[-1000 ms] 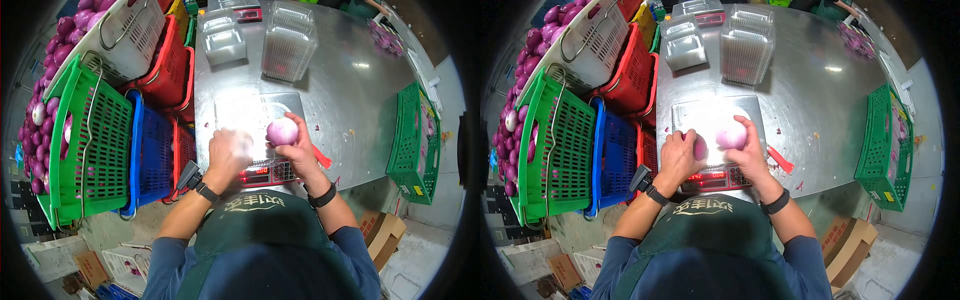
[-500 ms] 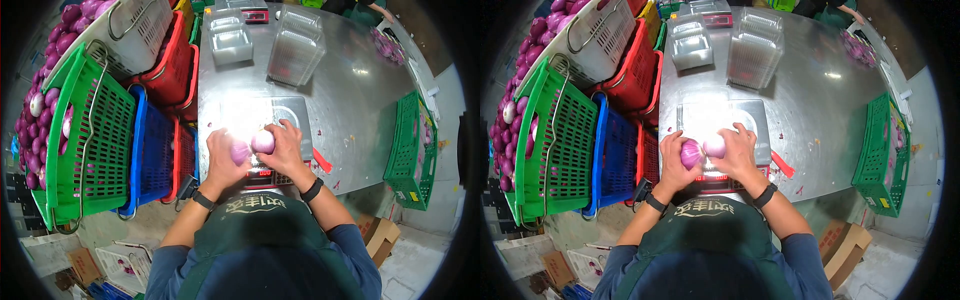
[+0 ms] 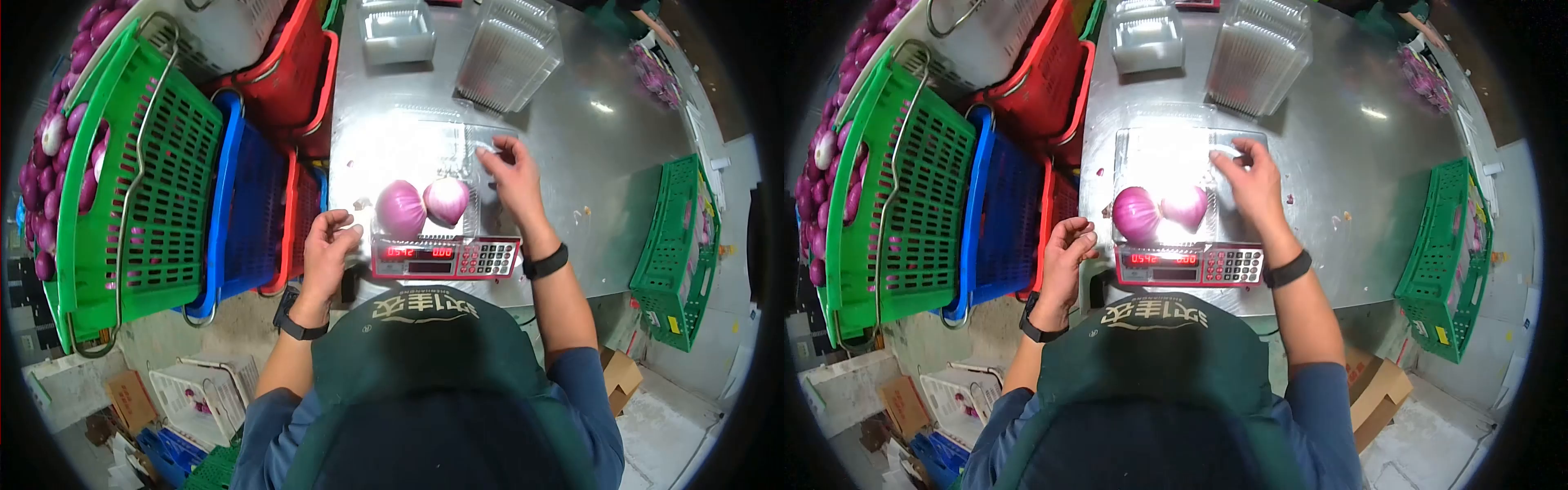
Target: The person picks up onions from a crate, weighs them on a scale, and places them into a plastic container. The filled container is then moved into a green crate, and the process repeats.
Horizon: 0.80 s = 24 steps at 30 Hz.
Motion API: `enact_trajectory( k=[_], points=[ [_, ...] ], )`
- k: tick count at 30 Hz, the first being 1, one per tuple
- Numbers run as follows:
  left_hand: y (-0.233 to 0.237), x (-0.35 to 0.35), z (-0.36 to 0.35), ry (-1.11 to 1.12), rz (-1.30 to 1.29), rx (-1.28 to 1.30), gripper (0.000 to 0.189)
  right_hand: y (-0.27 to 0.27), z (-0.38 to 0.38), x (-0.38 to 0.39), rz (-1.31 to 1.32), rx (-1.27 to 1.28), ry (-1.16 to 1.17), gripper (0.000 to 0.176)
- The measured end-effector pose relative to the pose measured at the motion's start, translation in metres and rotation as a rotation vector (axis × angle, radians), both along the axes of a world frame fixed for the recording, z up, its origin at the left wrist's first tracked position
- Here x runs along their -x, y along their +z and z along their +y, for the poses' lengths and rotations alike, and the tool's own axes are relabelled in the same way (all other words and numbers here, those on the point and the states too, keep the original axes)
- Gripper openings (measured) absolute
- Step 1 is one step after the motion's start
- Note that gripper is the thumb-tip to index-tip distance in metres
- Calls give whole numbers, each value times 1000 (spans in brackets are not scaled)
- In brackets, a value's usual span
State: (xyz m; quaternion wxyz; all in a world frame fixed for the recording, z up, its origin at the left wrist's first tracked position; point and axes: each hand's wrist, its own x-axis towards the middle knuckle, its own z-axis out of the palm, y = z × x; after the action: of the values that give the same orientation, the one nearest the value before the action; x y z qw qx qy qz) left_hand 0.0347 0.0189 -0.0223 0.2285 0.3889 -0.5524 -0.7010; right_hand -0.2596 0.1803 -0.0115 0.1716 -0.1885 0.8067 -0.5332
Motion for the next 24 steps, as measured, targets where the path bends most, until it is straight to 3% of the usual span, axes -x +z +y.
enact_trajectory(
  k=[3,7,9,11,12,14,15,18,21,22,24],
  points=[
    [1,-11,2,-107,16,-315,33,7,-23,15,-246,53,-50,74],
    [8,-6,15,-231,120,-508,35,2,-42,31,-428,51,7,76],
    [11,-9,15,-230,171,-551,35,8,-41,29,-316,135,29,75],
    [12,-13,14,-223,213,-588,34,18,-18,23,-131,44,261,76],
    [14,-15,13,-236,239,-596,34,18,-1,13,291,56,359,77],
    [21,-15,14,-227,271,-612,27,35,39,-14,663,-83,556,82],
    [18,-13,13,-223,252,-618,23,53,57,-30,604,-211,661,87],
    [3,-1,13,-160,119,-574,8,66,77,-59,-37,-304,715,96],
    [-2,10,10,-213,29,-461,10,16,79,-77,-122,-59,364,88],
    [1,15,12,-194,20,-408,11,14,81,-80,-470,62,300,72],
    [0,23,13,-210,-21,-344,12,-11,85,-79,-415,30,266,61]
  ],
)
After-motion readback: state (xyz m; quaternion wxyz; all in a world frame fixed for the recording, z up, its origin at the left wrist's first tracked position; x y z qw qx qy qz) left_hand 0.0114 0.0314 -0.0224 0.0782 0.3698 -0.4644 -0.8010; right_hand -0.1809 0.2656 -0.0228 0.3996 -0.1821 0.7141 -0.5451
